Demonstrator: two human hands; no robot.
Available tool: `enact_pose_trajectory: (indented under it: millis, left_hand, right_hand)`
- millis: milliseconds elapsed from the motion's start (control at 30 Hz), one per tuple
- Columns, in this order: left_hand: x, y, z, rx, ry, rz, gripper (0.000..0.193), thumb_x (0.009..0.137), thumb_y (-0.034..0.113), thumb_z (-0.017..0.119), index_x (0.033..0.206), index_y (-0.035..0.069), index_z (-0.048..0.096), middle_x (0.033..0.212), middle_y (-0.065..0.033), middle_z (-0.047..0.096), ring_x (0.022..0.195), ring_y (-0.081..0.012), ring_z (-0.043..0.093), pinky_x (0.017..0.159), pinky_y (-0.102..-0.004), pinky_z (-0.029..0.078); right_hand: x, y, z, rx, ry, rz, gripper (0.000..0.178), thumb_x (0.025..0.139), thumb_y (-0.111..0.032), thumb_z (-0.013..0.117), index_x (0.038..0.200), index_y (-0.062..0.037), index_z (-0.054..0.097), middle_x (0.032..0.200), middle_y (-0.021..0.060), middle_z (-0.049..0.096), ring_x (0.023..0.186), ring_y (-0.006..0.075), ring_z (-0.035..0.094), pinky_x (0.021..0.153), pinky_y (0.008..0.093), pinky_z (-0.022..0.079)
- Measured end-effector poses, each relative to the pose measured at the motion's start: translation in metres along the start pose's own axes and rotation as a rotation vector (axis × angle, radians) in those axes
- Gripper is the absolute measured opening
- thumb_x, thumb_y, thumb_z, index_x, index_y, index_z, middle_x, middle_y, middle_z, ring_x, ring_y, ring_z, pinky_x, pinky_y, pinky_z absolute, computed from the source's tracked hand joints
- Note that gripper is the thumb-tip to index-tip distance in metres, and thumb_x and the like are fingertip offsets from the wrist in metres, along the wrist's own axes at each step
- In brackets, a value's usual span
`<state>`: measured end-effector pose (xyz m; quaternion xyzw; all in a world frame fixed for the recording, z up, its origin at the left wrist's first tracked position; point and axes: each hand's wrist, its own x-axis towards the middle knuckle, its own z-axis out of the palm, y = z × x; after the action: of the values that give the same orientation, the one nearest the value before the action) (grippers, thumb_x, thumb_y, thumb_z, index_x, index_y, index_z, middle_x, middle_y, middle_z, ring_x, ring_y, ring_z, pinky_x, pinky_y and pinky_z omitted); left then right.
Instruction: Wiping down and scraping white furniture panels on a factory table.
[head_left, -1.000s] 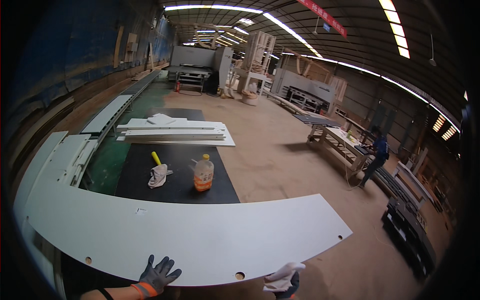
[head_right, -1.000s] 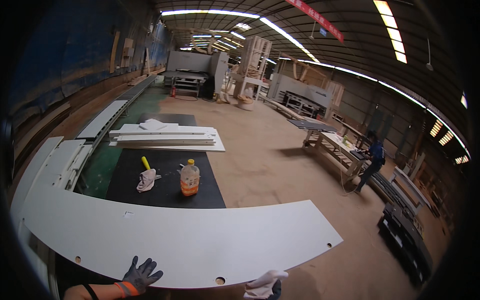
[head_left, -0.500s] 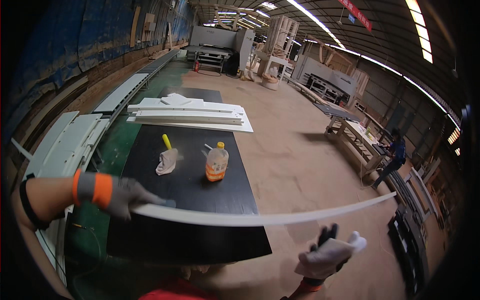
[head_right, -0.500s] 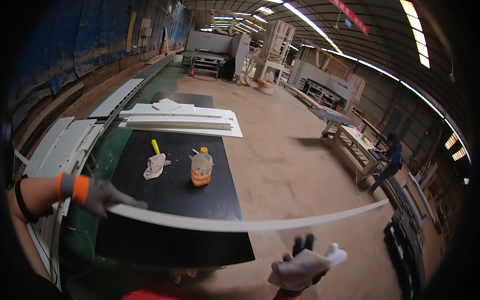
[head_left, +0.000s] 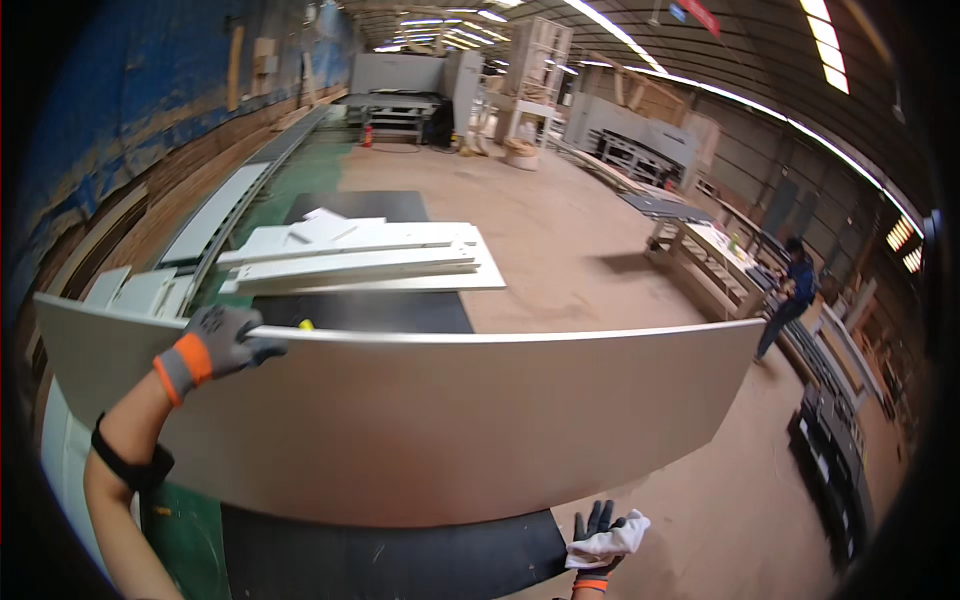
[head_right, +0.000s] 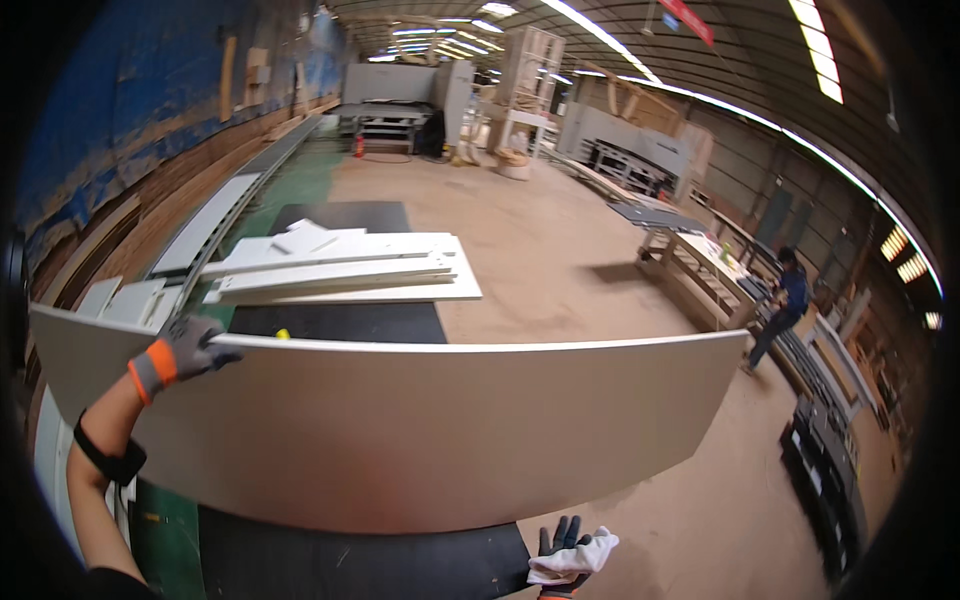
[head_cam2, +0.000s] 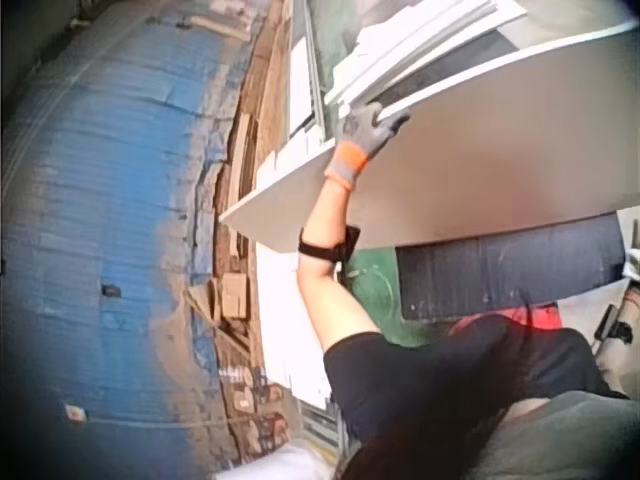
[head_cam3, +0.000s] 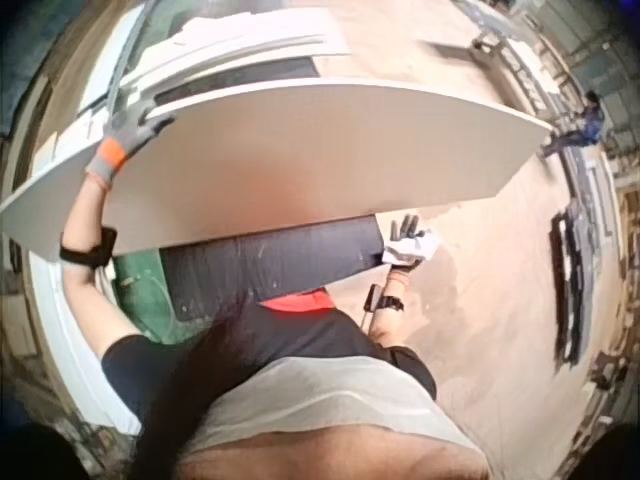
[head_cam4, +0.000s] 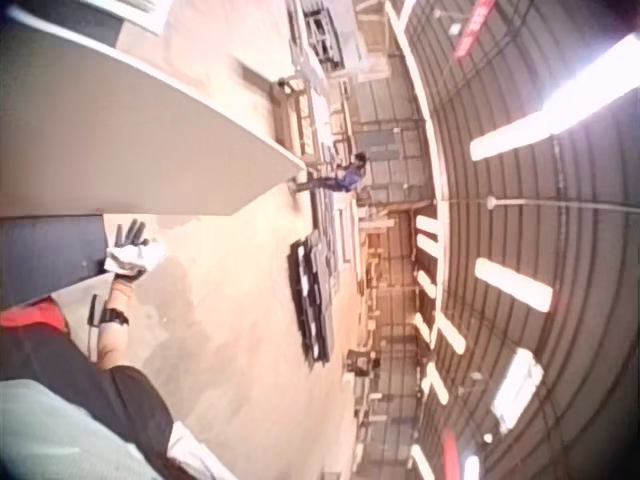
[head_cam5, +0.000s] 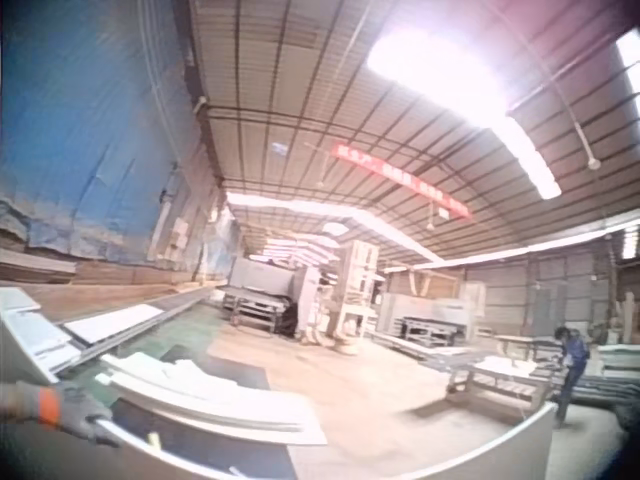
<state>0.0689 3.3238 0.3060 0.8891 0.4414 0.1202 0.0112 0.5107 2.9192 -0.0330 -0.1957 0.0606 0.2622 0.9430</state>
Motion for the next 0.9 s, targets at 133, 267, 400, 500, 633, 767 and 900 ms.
enact_pose_trajectory:
  millis: [133, 267, 400, 500, 633, 767, 900]
  left_hand:
    - [0.035, 0.017, 0.020, -0.080, 0.004, -0.015, 0.041, 0.077, 0.049, 0.071, 0.064, 0.011, 0.066, 0.059, -0.0094, 0.061, 0.058, -0.0281, 0.061, 0.058, -0.0371, 0.044]
    - [0.054, 0.004, 0.040, -0.097, -0.038, -0.074, 0.032, 0.074, 0.038, 0.073, 0.062, 0.010, 0.066, 0.058, -0.0102, 0.060, 0.057, -0.0274, 0.060, 0.053, -0.0366, 0.043]
    - [0.063, -0.032, 0.077, 0.003, 0.111, -0.013, 0.023, 0.072, 0.029, 0.070, 0.061, 0.009, 0.067, 0.059, -0.0128, 0.059, 0.056, -0.0308, 0.057, 0.053, -0.0395, 0.042]
    - [0.062, -0.054, 0.086, 0.054, 0.004, 0.043, 0.024, 0.074, 0.030, 0.067, 0.063, 0.008, 0.068, 0.060, -0.0153, 0.058, 0.057, -0.0323, 0.056, 0.056, -0.0428, 0.042]
    - [0.064, -0.052, 0.097, -0.217, -0.321, -0.083, 0.035, 0.081, 0.041, 0.063, 0.076, 0.007, 0.069, 0.071, -0.0152, 0.063, 0.064, -0.0305, 0.059, 0.063, -0.0402, 0.047]
    - [0.102, 0.010, 0.159, -0.295, -0.546, 0.047, 0.049, 0.086, 0.053, 0.058, 0.080, 0.005, 0.067, 0.071, -0.0131, 0.062, 0.068, -0.0280, 0.060, 0.067, -0.0402, 0.046]
    - [0.013, -0.001, 0.136, -0.218, -0.601, -0.349, 0.066, 0.078, 0.071, 0.053, 0.075, 0.006, 0.066, 0.075, -0.0122, 0.064, 0.071, -0.0297, 0.059, 0.071, -0.0402, 0.045]
  right_hand:
    - [0.033, -0.022, -0.056, -0.191, 0.052, 0.141, 0.052, 0.088, -0.063, 0.044, 0.124, -0.0252, 0.047, 0.125, 0.0051, 0.052, 0.128, 0.0329, 0.041, 0.097, 0.0663, 0.033]
    - [0.064, -0.025, -0.066, -0.213, -0.214, 0.216, 0.056, 0.092, -0.057, 0.047, 0.127, -0.0138, 0.051, 0.128, 0.0105, 0.055, 0.121, 0.0310, 0.049, 0.101, 0.0517, 0.040]
    - [0.090, -0.014, -0.042, -0.199, -0.093, 0.161, 0.051, 0.096, -0.048, 0.050, 0.132, -0.0125, 0.050, 0.126, 0.0115, 0.057, 0.116, 0.0293, 0.054, 0.103, 0.0445, 0.042]
    - [0.092, -0.010, -0.027, -0.204, -0.101, 0.213, 0.049, 0.097, -0.044, 0.050, 0.135, -0.0127, 0.048, 0.129, 0.0113, 0.056, 0.118, 0.0291, 0.053, 0.105, 0.0451, 0.040]
    - [0.087, -0.020, -0.028, -0.314, -0.215, 0.247, 0.047, 0.097, -0.040, 0.050, 0.134, -0.0110, 0.049, 0.127, 0.0113, 0.056, 0.116, 0.0277, 0.053, 0.103, 0.0427, 0.041]
    - [0.016, -0.073, 0.000, -0.603, 0.142, 0.135, 0.044, 0.097, -0.040, 0.051, 0.130, -0.0114, 0.052, 0.119, 0.0103, 0.058, 0.110, 0.0272, 0.055, 0.096, 0.0425, 0.043]
    - [0.051, -0.038, 0.044, -0.797, 0.096, 0.371, 0.042, 0.096, -0.040, 0.052, 0.127, -0.0118, 0.055, 0.112, 0.0094, 0.061, 0.103, 0.0267, 0.057, 0.090, 0.0423, 0.045]
